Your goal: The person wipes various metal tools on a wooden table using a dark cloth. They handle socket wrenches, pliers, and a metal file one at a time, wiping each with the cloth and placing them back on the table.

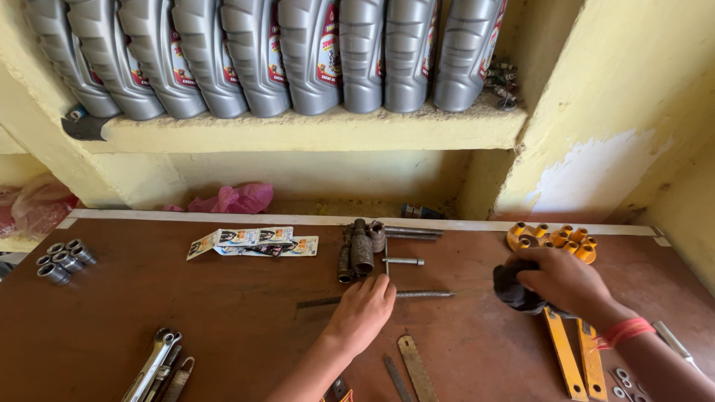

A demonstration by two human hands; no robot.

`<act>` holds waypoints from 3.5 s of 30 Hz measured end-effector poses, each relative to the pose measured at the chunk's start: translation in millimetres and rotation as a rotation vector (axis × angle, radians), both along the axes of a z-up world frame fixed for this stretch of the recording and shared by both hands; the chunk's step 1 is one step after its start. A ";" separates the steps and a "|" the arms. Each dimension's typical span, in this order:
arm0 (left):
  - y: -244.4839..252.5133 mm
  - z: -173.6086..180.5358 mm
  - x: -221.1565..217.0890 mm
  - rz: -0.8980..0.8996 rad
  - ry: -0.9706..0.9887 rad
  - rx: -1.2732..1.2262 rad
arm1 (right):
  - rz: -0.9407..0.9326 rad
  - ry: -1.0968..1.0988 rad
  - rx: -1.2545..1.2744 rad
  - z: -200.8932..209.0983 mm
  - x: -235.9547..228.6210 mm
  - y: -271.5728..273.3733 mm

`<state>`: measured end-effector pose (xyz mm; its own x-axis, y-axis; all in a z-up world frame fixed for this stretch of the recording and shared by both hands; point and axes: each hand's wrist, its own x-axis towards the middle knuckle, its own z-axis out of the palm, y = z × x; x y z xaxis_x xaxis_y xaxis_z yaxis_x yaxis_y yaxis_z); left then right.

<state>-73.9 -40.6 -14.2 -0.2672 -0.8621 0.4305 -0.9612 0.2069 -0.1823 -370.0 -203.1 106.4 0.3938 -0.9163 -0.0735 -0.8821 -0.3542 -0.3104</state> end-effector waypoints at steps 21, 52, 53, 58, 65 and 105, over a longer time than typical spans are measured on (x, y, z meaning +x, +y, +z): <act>-28.3 75.2 5.5 -0.081 0.049 -0.010 | 0.355 0.097 0.066 1.6 32.3 53.1; -48.2 65.2 23.3 0.226 0.286 -0.123 | 0.378 -0.315 -0.231 -93.1 46.5 -95.8; -48.0 66.5 23.5 0.217 0.296 -0.115 | 0.375 -0.321 -0.221 -93.7 45.8 -98.0; -44.0 73.2 26.4 0.173 0.323 -0.109 | 0.339 -0.303 -0.174 -89.2 33.9 -106.4; -42.9 69.3 27.3 0.168 0.369 -0.130 | 0.323 -0.251 -0.159 -86.5 40.4 -101.4; -45.1 65.7 9.2 0.113 0.362 -0.142 | 0.621 -0.137 -0.279 -75.5 80.0 -80.2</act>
